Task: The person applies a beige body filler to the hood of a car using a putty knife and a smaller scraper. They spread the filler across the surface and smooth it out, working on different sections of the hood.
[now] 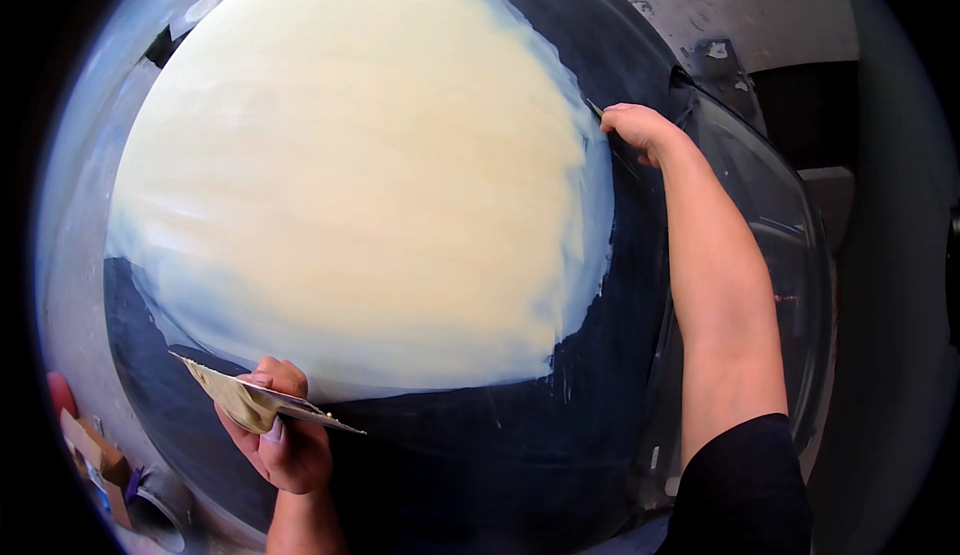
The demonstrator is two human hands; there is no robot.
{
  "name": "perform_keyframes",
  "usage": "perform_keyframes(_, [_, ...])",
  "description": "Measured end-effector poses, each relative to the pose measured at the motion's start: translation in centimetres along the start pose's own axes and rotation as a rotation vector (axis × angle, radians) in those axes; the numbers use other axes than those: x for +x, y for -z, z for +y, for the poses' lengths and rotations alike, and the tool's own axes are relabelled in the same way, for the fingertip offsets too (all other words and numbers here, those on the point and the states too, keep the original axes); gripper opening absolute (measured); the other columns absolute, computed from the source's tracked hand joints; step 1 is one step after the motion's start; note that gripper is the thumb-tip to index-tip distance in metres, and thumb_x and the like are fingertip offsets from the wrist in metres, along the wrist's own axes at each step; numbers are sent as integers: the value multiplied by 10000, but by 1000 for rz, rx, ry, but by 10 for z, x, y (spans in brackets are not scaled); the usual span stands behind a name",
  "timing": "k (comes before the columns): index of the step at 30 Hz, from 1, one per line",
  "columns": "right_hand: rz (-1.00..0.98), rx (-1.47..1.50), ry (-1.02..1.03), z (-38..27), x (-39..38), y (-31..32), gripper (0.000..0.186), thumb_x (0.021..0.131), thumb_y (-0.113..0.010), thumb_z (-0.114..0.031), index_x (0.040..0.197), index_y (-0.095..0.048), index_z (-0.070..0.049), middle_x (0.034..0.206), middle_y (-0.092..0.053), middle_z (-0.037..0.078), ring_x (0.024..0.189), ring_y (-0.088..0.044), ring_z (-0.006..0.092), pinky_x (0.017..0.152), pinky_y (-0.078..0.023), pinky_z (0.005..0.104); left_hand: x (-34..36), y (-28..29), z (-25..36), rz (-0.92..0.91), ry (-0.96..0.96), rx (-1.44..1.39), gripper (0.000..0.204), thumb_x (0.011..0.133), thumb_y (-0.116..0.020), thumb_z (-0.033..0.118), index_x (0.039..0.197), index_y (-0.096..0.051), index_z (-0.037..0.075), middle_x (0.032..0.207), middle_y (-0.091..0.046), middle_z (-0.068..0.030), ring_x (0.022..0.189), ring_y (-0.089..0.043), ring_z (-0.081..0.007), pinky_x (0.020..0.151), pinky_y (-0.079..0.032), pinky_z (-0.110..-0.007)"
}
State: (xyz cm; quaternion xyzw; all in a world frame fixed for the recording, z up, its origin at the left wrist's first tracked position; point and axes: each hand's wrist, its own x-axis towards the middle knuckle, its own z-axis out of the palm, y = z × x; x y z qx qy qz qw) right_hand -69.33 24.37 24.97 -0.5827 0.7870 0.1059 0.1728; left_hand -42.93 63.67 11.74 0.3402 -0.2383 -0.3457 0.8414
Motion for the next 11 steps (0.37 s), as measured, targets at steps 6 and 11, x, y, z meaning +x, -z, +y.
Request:
perform_keyframes(6, [1,-45,-38,-14,13,-3,375,745,-595,-275,1114,-623,-218,1117,-532,37,945,-459,229,806,-407,437,5,-4,2,-12,-35,28,298,853,-506,196,1106,-504,38,646,-443,-33,635,-359,-136,602,-275,-298])
perform_keyframes(11, [-80,-65,-21,-18,5,-1,431,738,-610,-287,1167,-613,-244,1178,-521,22,1050,-460,228,840,-403,438,4,-1,1,7,-17,31,337,856,-507,202,1153,-493,44,650,-458,-42,640,-367,-139,614,-285,-309])
